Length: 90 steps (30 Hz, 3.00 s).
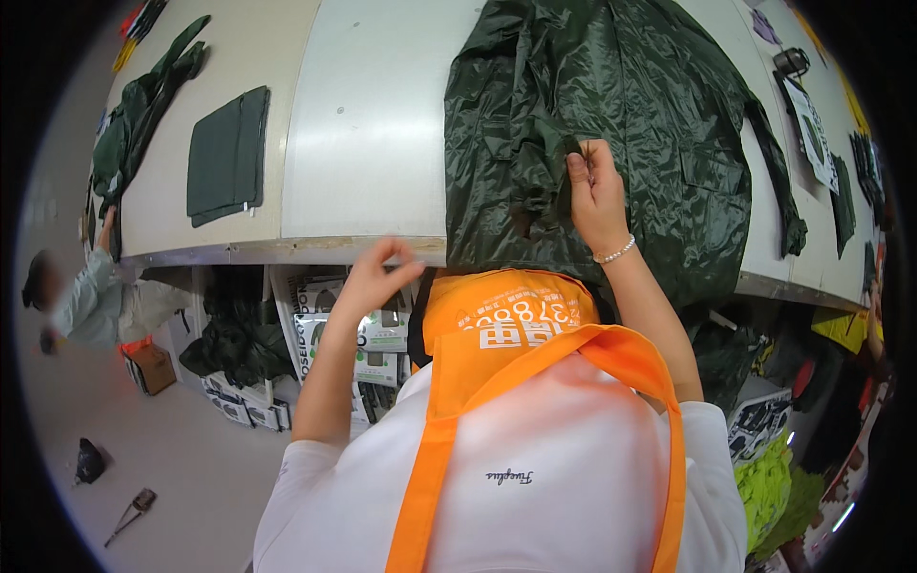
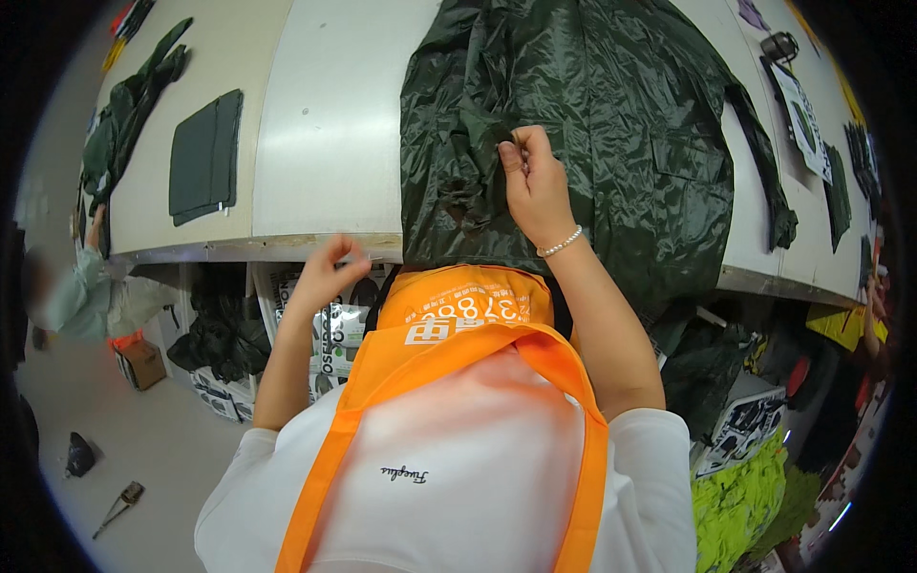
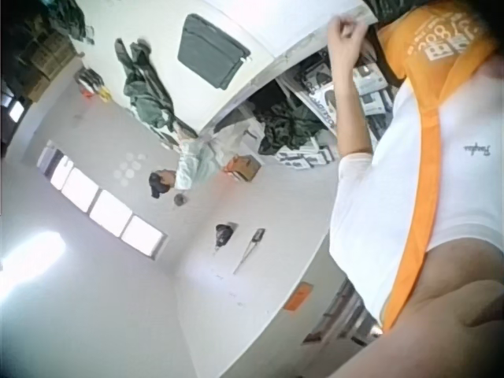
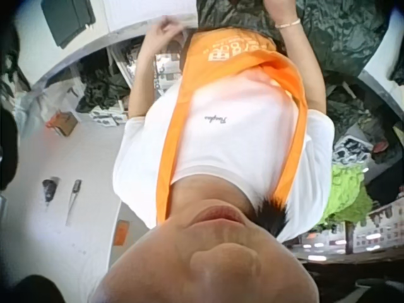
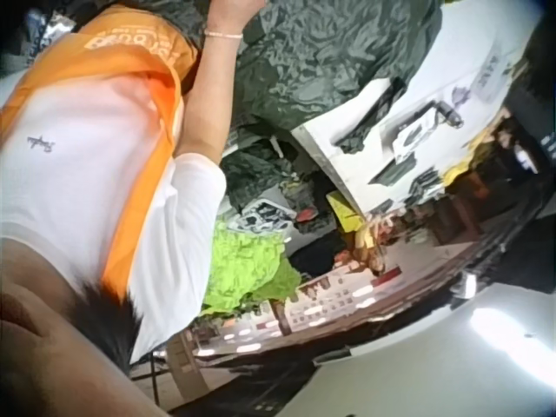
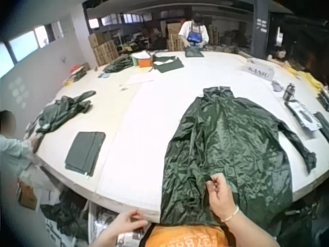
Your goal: The person folds a dark green jacket on a white table. They smooth the fabric, fold the sleeves, and fold the body of the jacket into a compact shape. The person then places the folded jacket into a white plastic basket.
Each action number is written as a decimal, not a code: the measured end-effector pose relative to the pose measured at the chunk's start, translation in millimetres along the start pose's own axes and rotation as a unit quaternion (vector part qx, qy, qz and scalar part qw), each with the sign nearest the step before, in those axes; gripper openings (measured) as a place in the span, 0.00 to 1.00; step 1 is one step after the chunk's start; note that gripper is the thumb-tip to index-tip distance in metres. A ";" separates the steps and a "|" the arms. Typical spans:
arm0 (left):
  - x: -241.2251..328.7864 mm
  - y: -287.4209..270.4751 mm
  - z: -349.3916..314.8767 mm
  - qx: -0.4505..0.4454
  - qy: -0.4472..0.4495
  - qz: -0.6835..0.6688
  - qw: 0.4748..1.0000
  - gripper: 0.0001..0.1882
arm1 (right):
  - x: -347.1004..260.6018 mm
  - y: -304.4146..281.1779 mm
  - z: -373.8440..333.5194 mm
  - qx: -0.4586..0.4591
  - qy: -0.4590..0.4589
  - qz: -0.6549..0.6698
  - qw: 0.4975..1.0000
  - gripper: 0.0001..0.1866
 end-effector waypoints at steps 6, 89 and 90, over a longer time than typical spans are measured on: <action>113.3 49.6 101.4 -0.084 0.191 -0.213 0.955 0.29 | -11.1 1.5 6.3 -0.065 -0.005 0.021 0.998 0.10; 220.7 62.7 52.3 0.298 0.556 0.253 0.734 0.12 | -99.6 -76.3 -45.9 -0.070 0.115 0.028 0.991 0.08; 221.1 63.3 52.8 0.301 0.563 0.256 0.726 0.12 | -98.1 -75.4 -45.3 -0.079 0.126 0.044 0.988 0.08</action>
Point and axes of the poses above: each hand's wrist, its own z-axis towards the middle knuckle, its own y-axis out of the palm, x = y × z, the point moved 3 cm from there along z, towards the middle knuckle, and after that the axes turned 9 degrees about y, right-handed, at the moved point
